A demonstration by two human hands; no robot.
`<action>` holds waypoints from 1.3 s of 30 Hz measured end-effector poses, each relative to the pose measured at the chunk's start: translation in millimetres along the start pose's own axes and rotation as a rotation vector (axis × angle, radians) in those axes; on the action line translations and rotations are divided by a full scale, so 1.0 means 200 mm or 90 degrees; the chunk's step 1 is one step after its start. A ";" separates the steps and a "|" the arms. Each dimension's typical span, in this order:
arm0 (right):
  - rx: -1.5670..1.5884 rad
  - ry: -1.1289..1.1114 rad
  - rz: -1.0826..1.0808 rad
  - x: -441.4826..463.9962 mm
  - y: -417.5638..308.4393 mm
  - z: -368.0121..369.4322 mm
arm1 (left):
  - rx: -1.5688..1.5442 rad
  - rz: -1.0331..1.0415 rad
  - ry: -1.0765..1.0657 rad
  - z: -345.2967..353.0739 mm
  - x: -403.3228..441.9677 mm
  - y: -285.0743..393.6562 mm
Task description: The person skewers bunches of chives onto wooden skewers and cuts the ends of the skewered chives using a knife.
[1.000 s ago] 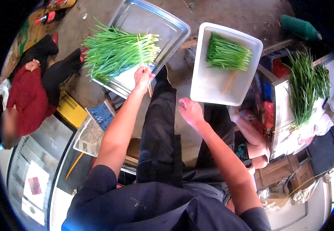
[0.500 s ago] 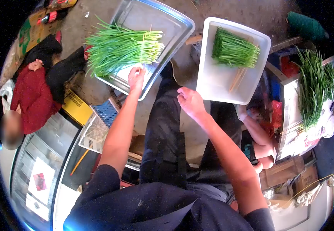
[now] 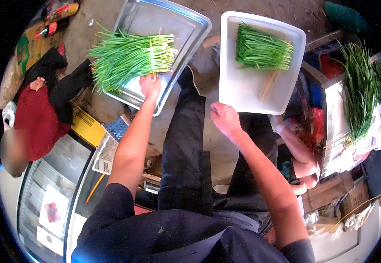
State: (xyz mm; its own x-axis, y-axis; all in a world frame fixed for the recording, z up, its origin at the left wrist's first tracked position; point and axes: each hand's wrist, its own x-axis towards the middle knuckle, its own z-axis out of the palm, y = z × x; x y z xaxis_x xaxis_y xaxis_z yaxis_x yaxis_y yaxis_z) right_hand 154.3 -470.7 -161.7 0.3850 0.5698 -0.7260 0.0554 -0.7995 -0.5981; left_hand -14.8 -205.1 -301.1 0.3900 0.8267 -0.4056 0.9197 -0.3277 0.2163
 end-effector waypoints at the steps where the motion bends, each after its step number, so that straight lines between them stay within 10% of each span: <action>1: -0.003 0.006 -0.012 0.01 0.00 -0.01 | 0.038 0.029 0.100 0.02 -0.01 0.04; 11: 0.020 0.039 -0.010 0.01 0.02 -0.06 | -0.181 -0.050 -0.117 -0.04 0.06 0.04; 17: 0.030 0.003 0.003 -0.04 -0.11 -0.11 | -0.602 -0.214 -0.281 -0.65 -0.09 0.32; 26: 0.218 -0.050 -0.068 -0.21 -0.70 -0.32 | -1.095 -0.059 -0.227 -1.40 -0.46 0.52; 39: 0.435 -0.056 -0.171 -0.73 -1.60 -0.56 | -1.170 0.122 -0.387 -1.93 -0.64 1.01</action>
State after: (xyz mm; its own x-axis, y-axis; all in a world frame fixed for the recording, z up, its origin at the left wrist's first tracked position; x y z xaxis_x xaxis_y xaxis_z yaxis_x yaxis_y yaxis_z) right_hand 183.2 -318.7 173.2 0.3613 0.7654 -0.5326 -0.4594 -0.3509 -0.8160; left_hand 104.0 -201.5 137.4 0.7956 0.4685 -0.3840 -0.1347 0.7548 0.6420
